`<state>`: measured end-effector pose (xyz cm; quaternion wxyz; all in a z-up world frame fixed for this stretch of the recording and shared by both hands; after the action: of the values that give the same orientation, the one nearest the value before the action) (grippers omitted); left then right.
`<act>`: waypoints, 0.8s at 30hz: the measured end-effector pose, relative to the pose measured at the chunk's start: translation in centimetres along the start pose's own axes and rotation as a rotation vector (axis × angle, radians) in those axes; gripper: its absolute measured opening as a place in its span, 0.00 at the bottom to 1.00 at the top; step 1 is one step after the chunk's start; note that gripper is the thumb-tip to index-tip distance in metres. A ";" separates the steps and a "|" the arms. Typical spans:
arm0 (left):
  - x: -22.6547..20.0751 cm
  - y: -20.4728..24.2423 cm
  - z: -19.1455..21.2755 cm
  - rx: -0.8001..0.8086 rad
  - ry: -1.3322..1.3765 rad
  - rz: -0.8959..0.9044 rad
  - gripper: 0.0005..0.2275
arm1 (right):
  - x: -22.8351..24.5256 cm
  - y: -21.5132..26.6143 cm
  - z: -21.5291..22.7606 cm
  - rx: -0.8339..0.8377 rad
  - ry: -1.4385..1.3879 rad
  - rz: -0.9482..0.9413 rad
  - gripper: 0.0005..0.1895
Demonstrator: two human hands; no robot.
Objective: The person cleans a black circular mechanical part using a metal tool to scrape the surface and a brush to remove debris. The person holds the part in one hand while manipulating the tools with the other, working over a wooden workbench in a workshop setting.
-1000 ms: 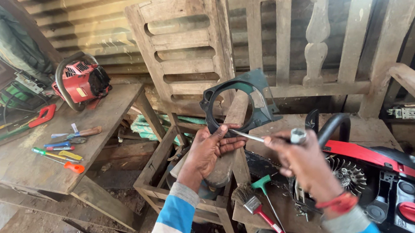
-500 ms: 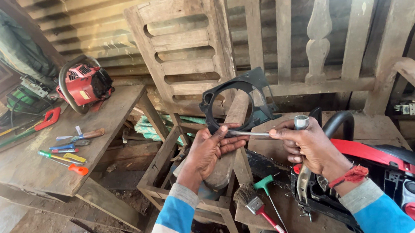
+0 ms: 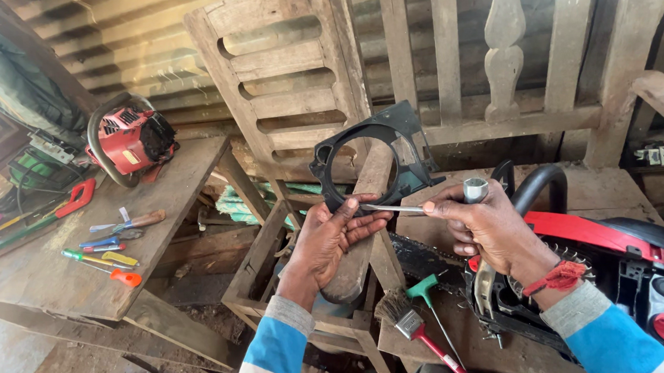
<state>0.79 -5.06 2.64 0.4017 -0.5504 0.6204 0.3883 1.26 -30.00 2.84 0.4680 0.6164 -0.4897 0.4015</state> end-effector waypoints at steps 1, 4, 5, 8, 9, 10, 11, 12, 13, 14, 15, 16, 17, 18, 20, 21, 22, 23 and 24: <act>0.0 0.0 0.0 -0.002 -0.006 -0.005 0.15 | 0.1 0.1 -0.1 -0.001 0.009 -0.001 0.08; 0.0 0.1 -0.2 -0.017 -0.035 -0.016 0.15 | 0.2 0.2 -0.1 0.010 0.040 -0.005 0.08; -0.1 0.1 -0.2 -0.031 -0.053 -0.019 0.16 | 0.2 0.2 -0.1 0.018 0.052 -0.006 0.08; -0.3 0.3 -0.7 -0.006 -0.158 -0.006 0.16 | -0.8 -0.7 -1.1 -0.051 0.266 -0.059 0.09; -0.2 0.4 -0.9 0.019 -0.202 0.004 0.17 | -1.2 -0.8 -1.1 -0.035 0.233 -0.050 0.08; -0.1 0.5 -1.0 0.002 -0.144 -0.004 0.16 | -1.6 -0.9 -1.1 -0.020 0.201 -0.041 0.08; -0.3 0.4 -0.9 -0.018 -0.086 -0.021 0.16 | -1.7 -1.3 -1.2 0.002 0.170 -0.025 0.07; -0.4 0.4 -0.7 -0.038 -0.027 -0.039 0.16 | -1.8 -1.4 -0.9 0.020 0.132 -0.011 0.07; -0.5 0.5 -0.5 -0.072 -0.009 -0.042 0.16 | -1.9 -1.2 -0.4 0.043 0.093 0.002 0.08; -0.4 0.5 -0.3 -0.106 0.009 -0.045 0.16 | -2.0 -1.1 -0.1 0.065 0.054 0.013 0.08; -0.4 0.4 -0.1 -0.135 0.029 -0.049 0.16 | -2.1 -1.0 0.0 0.080 0.042 0.049 0.08; -0.5 0.4 0.1 -0.144 0.024 -0.073 0.16 | -2.1 -0.8 0.2 0.095 0.030 0.084 0.08; -0.3 0.4 0.3 -0.152 0.020 -0.092 0.16 | -2.1 -0.6 0.4 0.106 0.017 0.116 0.08; -0.2 0.3 0.5 -0.160 0.017 -0.112 0.16 | -2.0 -0.6 0.3 0.084 0.010 0.127 0.08; 0.0 0.1 0.8 -0.152 0.043 -0.124 0.16 | -2.0 -0.4 0.3 0.039 -0.004 0.147 0.08; 0.1 0.2 0.8 -0.148 0.058 -0.130 0.16 | -2.0 -0.2 0.3 0.033 -0.037 0.147 0.08; 0.1 0.2 0.8 -0.150 0.057 -0.123 0.16 | -2.0 0.1 0.3 0.027 -0.071 0.146 0.08; 0.0 0.4 0.7 -0.153 0.057 -0.116 0.15 | -2.0 0.2 0.2 0.021 -0.103 0.146 0.08; -0.1 0.4 0.5 -0.156 0.056 -0.110 0.15 | -1.9 0.4 0.1 0.015 -0.016 0.192 0.08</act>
<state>0.39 -4.54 2.55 0.3608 -0.6239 0.5681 0.3973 0.48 -29.66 1.07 0.4191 0.5732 -0.5472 0.4433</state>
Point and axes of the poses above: each hand's wrist, its own y-axis away from the middle knuckle, its own z-axis out of the back of the hand, x = y × z, the point moved 1 cm from there along -y, towards the middle knuckle, and after that the axes turned 8 degrees about -x, right-handed, at the moved point
